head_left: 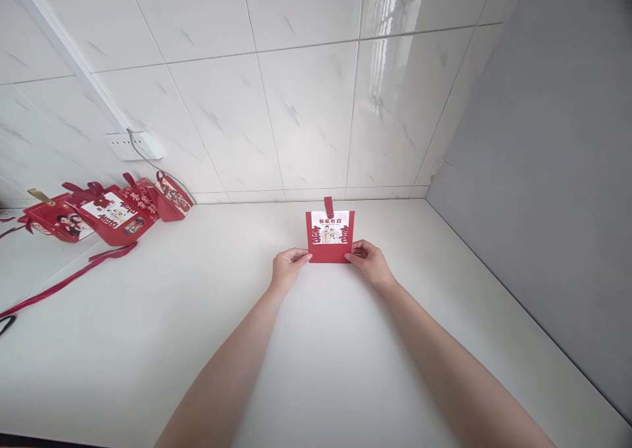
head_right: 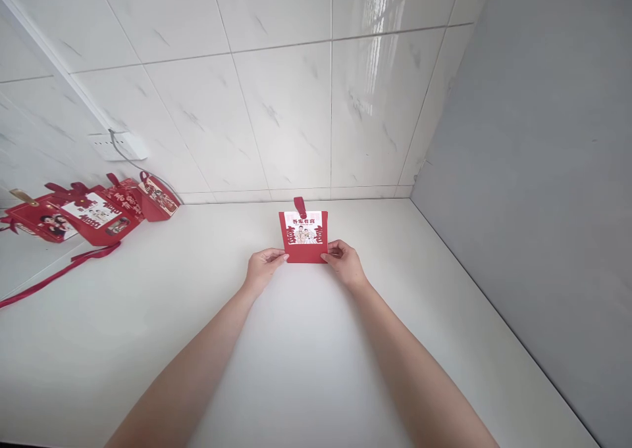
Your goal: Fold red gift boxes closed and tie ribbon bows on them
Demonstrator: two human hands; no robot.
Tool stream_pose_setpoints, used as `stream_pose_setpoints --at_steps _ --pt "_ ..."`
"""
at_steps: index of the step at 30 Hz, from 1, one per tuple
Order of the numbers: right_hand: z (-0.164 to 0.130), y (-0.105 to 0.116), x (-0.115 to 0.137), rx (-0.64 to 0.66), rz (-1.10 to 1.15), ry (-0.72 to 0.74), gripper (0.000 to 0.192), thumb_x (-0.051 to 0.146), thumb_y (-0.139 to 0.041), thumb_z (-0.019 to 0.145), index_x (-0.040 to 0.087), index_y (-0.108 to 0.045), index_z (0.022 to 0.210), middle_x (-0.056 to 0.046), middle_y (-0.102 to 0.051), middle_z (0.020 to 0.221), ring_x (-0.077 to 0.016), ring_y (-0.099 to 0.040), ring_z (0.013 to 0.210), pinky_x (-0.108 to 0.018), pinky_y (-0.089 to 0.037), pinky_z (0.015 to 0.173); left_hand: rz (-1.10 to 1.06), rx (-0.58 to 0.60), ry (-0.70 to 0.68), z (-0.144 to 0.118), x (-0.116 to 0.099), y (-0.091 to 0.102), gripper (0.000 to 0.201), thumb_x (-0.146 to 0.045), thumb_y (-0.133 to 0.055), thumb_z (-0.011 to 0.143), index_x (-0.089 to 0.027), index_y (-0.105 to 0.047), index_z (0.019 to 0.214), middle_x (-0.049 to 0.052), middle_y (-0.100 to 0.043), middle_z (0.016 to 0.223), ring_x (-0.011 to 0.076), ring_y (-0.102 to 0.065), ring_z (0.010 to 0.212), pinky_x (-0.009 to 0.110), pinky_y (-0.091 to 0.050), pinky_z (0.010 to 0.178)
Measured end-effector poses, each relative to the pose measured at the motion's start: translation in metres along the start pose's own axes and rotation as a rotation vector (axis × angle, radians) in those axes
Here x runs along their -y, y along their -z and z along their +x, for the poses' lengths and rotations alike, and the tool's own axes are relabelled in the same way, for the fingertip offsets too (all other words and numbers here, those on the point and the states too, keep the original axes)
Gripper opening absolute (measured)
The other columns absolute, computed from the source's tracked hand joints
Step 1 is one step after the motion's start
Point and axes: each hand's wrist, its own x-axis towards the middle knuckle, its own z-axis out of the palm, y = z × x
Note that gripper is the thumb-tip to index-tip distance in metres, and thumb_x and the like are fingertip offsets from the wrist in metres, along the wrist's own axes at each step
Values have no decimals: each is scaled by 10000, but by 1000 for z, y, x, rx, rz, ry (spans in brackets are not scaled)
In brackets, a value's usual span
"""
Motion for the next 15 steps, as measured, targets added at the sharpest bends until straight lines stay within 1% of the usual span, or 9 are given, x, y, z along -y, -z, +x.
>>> stream_pose_setpoints --at_steps 2,6,8,10,11,12,13,14,15 --pt "1 4 1 36 -12 -29 298 366 -815 645 209 -621 808 -40 -699 886 -191 -648 844 -349 -523 809 0 54 -2 3 1 7 301 -400 -780 668 -168 -739 855 79 -743 860 226 -695 853 367 -537 854" --pt "-6 7 4 220 -15 -68 336 364 -848 595 195 -611 763 -31 -709 856 -185 -658 794 -347 -537 766 23 218 -28 7 4 24 283 -409 -752 701 -169 -716 847 69 -733 851 216 -691 847 361 -533 854" --pt "-12 5 9 298 -30 -52 333 375 -845 601 189 -631 776 -24 -708 837 -181 -659 780 -356 -539 775 48 219 -54 8 6 26 277 -408 -714 742 -167 -706 879 76 -730 880 223 -691 865 387 -531 873" --pt "-19 0 15 389 -47 -30 321 397 -819 642 188 -680 842 -44 -722 925 -199 -668 857 -385 -530 845 73 145 -95 8 6 22 326 -385 -669 786 -182 -681 1042 92 -719 1020 242 -673 996 424 -502 954" --pt "-22 -3 19 446 -58 -24 316 415 -795 673 193 -702 878 -57 -722 1005 -214 -666 927 -401 -517 893 79 107 -128 8 6 19 406 -369 -650 805 -202 -632 1175 99 -685 1153 249 -630 1117 438 -463 1020" --pt "-24 -5 21 492 -73 -19 302 441 -762 711 199 -718 886 -67 -714 1075 -229 -656 991 -414 -502 930 74 86 -170 7 5 16 513 -357 -634 822 -230 -543 1310 99 -612 1301 247 -551 1246 443 -407 1086" --pt "-25 -6 23 496 -97 -15 294 477 -718 750 196 -728 838 -73 -718 1076 -239 -654 1006 -420 -499 936 57 88 -211 6 3 14 619 -354 -615 841 -263 -420 1421 89 -501 1435 237 -442 1357 439 -348 1137" --pt "-26 -7 24 445 -125 -10 339 520 -664 786 188 -720 745 -80 -733 999 -242 -665 959 -416 -515 897 35 111 -242 4 1 12 705 -362 -596 860 -294 -289 1490 74 -371 1532 226 -323 1434 435 -297 1169" --pt "-25 -6 23 356 -155 -4 418 561 -607 816 183 -690 657 -85 -737 889 -237 -674 874 -402 -534 828 17 138 -259 3 -1 11 766 -378 -582 874 -316 -180 1523 63 -255 1586 224 -218 1475 439 -263 1183"
